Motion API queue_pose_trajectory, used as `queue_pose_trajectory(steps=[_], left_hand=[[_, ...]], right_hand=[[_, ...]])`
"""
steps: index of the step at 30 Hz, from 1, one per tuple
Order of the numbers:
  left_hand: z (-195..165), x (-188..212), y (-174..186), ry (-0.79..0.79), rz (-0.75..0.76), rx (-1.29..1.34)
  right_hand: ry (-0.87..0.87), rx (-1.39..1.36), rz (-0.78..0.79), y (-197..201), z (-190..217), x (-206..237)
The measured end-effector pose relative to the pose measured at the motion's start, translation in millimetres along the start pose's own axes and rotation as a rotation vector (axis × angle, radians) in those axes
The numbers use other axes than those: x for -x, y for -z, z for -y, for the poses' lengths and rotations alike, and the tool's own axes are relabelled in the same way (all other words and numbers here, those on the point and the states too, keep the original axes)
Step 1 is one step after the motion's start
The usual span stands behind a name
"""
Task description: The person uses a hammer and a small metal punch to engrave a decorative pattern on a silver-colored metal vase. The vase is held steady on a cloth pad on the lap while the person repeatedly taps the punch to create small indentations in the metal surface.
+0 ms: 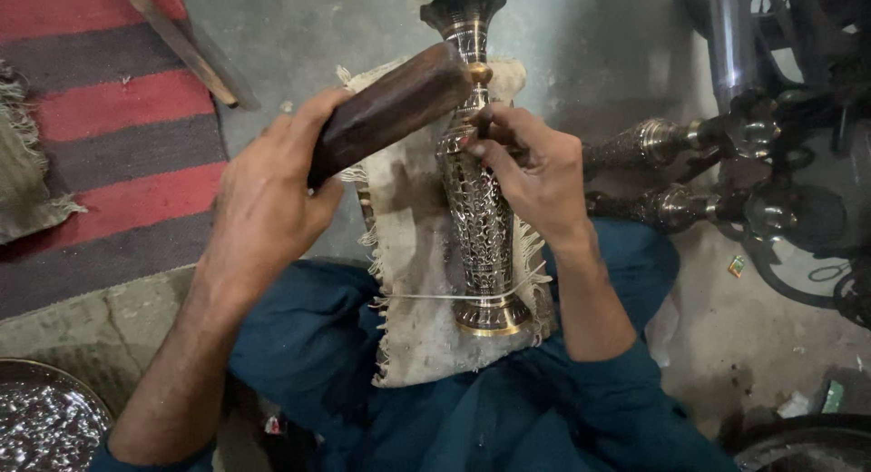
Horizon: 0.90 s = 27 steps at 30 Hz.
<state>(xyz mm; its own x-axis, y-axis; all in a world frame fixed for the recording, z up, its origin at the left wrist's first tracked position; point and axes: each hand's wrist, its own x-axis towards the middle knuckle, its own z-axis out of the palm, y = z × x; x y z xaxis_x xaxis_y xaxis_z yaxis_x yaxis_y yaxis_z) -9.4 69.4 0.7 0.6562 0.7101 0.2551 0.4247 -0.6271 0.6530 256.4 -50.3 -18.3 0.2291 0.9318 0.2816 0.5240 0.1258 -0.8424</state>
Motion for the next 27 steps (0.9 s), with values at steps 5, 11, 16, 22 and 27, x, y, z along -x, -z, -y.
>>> queue_pose_trajectory(steps=[5, 11, 16, 22, 27], left_hand=[[-7, -3, 2, -0.182, -0.182, 0.154], [-6, -8, -3, -0.146, -0.097, -0.487], [-5, -13, -5, -0.124, -0.099, -0.347], [-7, -13, -4, -0.144, -0.134, -0.329], [-8, -15, -3, -0.108, -0.124, -0.042]], right_hand=[[0.081, 0.089, 0.031, 2, 1, -4], [0.070, 0.108, 0.019, 2, 2, -4], [0.115, 0.112, 0.029, 2, 1, -7], [0.085, 0.086, 0.000, 0, 1, -4], [0.140, 0.080, 0.020, 0, -3, -7]])
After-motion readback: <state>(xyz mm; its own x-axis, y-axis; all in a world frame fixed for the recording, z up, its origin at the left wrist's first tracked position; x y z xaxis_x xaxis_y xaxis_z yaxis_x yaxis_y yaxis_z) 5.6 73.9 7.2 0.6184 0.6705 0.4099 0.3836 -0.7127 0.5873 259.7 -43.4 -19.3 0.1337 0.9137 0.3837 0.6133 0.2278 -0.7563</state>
